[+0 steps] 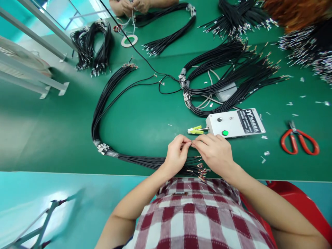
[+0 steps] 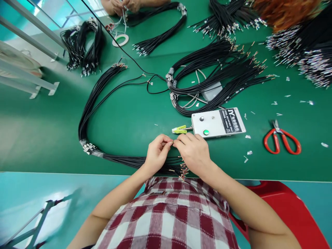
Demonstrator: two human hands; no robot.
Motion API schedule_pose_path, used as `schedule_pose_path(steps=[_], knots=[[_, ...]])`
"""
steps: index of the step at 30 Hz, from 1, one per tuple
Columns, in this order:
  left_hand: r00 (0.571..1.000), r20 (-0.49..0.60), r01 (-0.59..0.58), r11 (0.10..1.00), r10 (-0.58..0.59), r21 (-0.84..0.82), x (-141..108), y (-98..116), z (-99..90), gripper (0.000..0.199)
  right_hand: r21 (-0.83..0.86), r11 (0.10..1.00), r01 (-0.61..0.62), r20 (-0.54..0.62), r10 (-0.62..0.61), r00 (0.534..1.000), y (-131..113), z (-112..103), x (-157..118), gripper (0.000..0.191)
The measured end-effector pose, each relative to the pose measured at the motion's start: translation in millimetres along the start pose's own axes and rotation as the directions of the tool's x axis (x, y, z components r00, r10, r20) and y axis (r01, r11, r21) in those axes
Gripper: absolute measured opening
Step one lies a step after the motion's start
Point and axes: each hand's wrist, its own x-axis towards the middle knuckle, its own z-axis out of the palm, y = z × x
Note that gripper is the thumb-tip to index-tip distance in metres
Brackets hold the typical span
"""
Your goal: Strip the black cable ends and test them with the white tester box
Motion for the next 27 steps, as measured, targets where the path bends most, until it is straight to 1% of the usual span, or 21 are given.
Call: schedule_pose_path(steps=[1, 3, 6, 7, 9, 11, 12, 13, 16, 18, 22, 27], knots=[[1.0, -0.003, -0.004, 1.0, 0.004, 0.003, 1, 0, -1.3, 0.012, -0.033, 0.999, 0.036, 0.009, -0.036, 0.999, 2, -2, 3, 0.019], [0.999, -0.017, 0.031, 0.999, -0.032, -0.035, 4, -2, -4.0, 0.013, -0.074, 0.994, 0.075, 0.017, -0.074, 0.997, 10, -4, 9, 0.018], [0.992, -0.043, 0.115, 0.985, -0.121, -0.125, 11, -5, -7.8, 0.016, -0.102, 0.993, 0.053, 0.026, -0.051, 0.998, 22, -6, 22, 0.014], [0.989, -0.046, 0.134, 0.981, -0.142, -0.144, 13, -6, -8.9, 0.017, -0.115, 0.993, 0.04, 0.048, -0.035, 0.998, 26, -6, 27, 0.014], [0.985, -0.047, 0.155, 0.974, -0.165, -0.164, 18, -8, -10.5, 0.019, -0.157, 0.987, 0.027, 0.127, -0.007, 0.992, 33, -3, 36, 0.017], [0.984, -0.05, 0.16, 0.972, -0.171, -0.169, 23, -10, -11.4, 0.019, -0.201, 0.979, 0.037, 0.204, 0.005, 0.979, 39, 1, 43, 0.01], [0.984, -0.055, 0.159, 0.973, -0.17, -0.167, 25, -12, -11.5, 0.019, -0.216, 0.975, 0.045, 0.221, 0.004, 0.975, 40, 4, 45, 0.005], [0.984, -0.062, 0.154, 0.975, -0.166, -0.16, 28, -13, -11.4, 0.019, -0.227, 0.972, 0.052, 0.22, -0.001, 0.975, 42, 6, 47, 0.005], [0.985, -0.081, 0.143, 0.983, -0.152, -0.113, 34, -18, -9.8, 0.019, -0.24, 0.969, 0.064, 0.168, -0.023, 0.985, 43, 10, 49, 0.015], [0.985, -0.09, 0.145, 0.987, -0.151, -0.071, 38, -22, -7.9, 0.017, -0.235, 0.97, 0.069, 0.149, -0.035, 0.988, 44, 11, 49, 0.018], [0.986, -0.096, 0.138, 0.99, -0.137, -0.003, 41, -26, -3.6, 0.014, -0.219, 0.974, 0.061, 0.15, -0.029, 0.988, 45, 10, 49, 0.022], [0.989, -0.109, 0.112, 0.991, -0.104, 0.071, 42, -21, -0.6, 0.011, -0.19, 0.981, 0.047, 0.156, -0.017, 0.988, 44, 9, 49, 0.022]])
